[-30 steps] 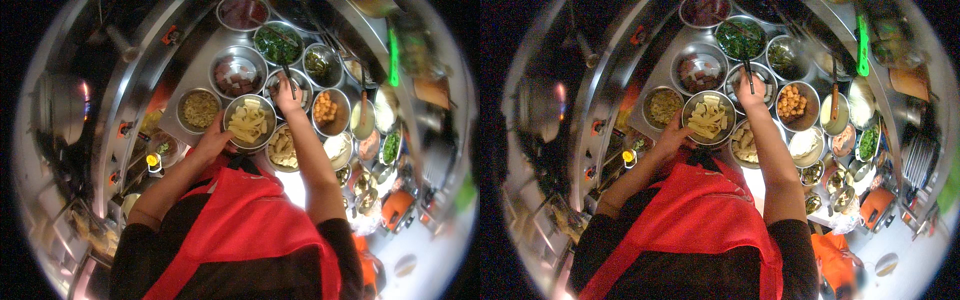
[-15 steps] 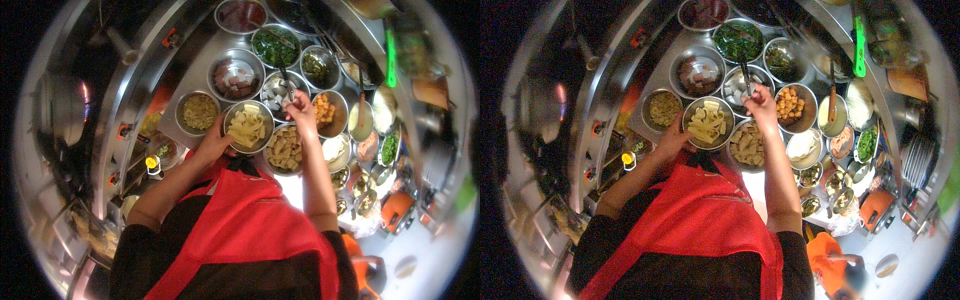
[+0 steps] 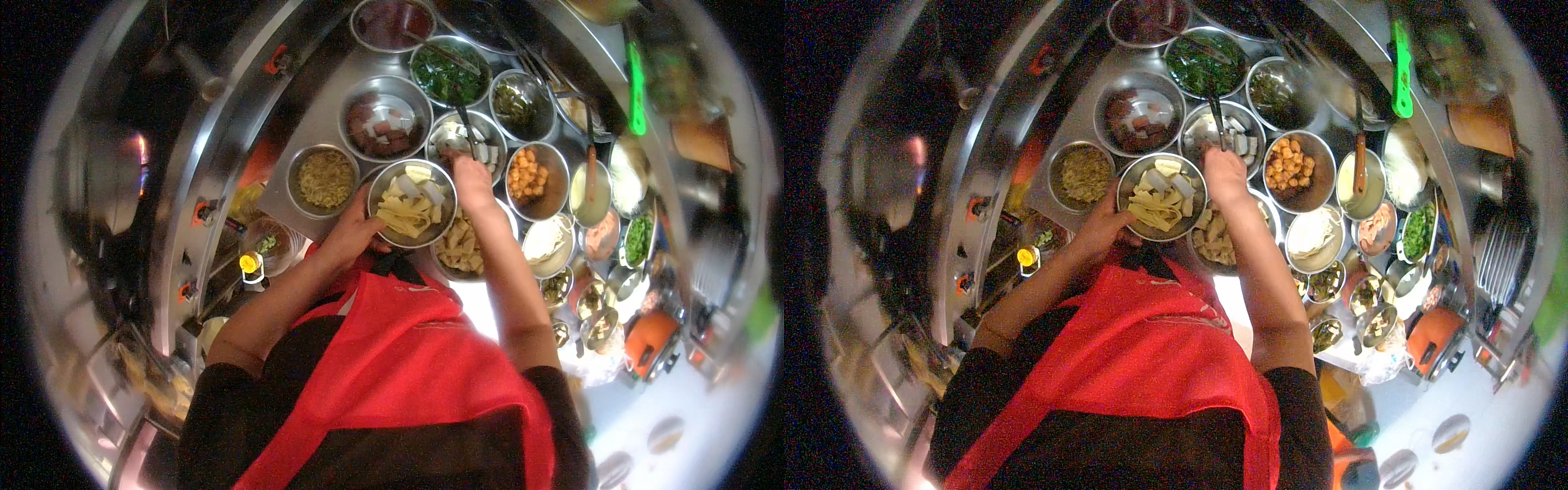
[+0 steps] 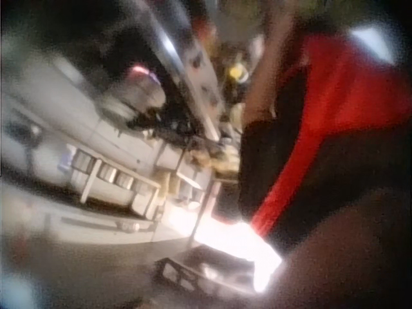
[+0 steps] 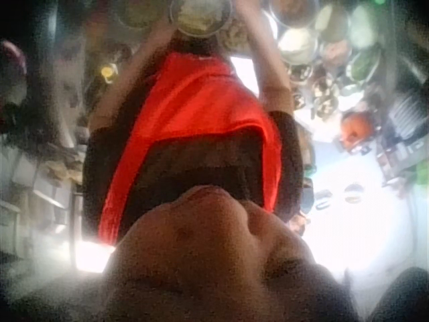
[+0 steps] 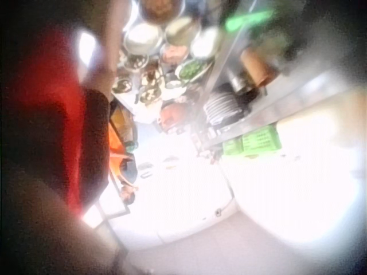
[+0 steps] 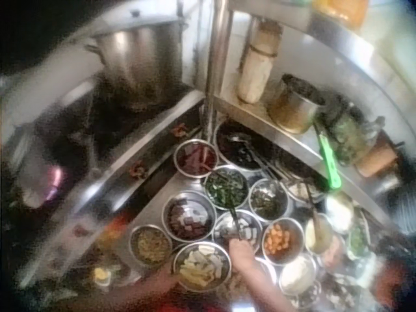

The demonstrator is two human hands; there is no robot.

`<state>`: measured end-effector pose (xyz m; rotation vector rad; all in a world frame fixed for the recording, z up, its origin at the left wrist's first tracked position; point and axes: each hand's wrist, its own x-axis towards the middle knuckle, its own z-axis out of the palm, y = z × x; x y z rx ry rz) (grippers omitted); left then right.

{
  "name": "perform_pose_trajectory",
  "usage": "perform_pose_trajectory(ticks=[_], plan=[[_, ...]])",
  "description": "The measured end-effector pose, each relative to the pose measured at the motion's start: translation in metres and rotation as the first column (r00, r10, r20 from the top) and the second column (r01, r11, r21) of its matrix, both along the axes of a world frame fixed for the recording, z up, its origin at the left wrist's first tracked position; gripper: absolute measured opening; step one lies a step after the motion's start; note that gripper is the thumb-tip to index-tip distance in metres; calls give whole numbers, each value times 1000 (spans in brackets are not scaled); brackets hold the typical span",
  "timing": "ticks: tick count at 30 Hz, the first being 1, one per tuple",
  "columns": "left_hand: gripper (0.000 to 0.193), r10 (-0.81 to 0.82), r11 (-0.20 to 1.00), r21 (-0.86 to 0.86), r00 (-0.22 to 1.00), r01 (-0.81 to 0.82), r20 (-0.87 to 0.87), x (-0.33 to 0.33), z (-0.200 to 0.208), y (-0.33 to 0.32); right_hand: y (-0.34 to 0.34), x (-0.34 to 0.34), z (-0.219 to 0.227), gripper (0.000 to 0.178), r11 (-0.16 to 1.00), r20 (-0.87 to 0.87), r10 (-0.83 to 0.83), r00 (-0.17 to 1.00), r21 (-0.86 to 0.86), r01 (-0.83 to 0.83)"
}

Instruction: The person assembles a dish by adding noodles, sliced vegetables, and sauces into a metal bowl. They wash the bowl at the sink, then return to the prep station to layer ingredients and pour a creamy sauce over the top.

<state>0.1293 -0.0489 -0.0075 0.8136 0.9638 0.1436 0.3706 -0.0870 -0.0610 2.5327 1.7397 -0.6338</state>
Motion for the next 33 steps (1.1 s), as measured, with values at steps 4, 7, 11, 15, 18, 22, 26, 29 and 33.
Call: perform_pose_trajectory(ticks=[4, 7, 11, 15, 18, 22, 26, 29, 33], plan=[[67, -1, 1000, 22, 1000, 1, 20, -2, -2, -1, 7, -2, -5, 15, 999, 90, 8, 996, 32, -11], [69, 33, 999, -11, 998, -33, 53, -2, -4, -2, -4, 2, -13, 13, 963, 74, 52, 996, 259, -70], [67, 32, 999, 24, 999, -32, 25, 0, -8, -2, -27, -4, 28, 13, 826, -365, -200, 909, 436, 357], [64, 14, 999, 39, 999, -12, -30, 5, 6, -3, -62, -17, 78, 17, 600, -985, -57, 166, 99, 794], [63, -22, 1000, 21, 999, 23, -28, 11, 8, -5, -81, -25, 108, 16, 731, -964, -124, 235, 71, 678], [60, -14, 1000, 24, 1000, 14, 4, 13, 5, -9, -120, 0, 55, 11, 692, -730, -299, 614, 278, 666], [58, -21, 999, 30, 1000, 21, -22, 12, 0, -9, -139, -29, -9, 18, 953, -28, -302, 953, -4, 302], [58, -44, 994, 100, 998, 48, -45, 10, 9, -9, -132, -44, -15, 31, 927, -88, -336, 938, 145, 346], [62, -82, 990, 111, 997, 82, -4, 13, 10, -13, -143, -29, 17, 16, 842, -298, -467, 833, 139, 522]])
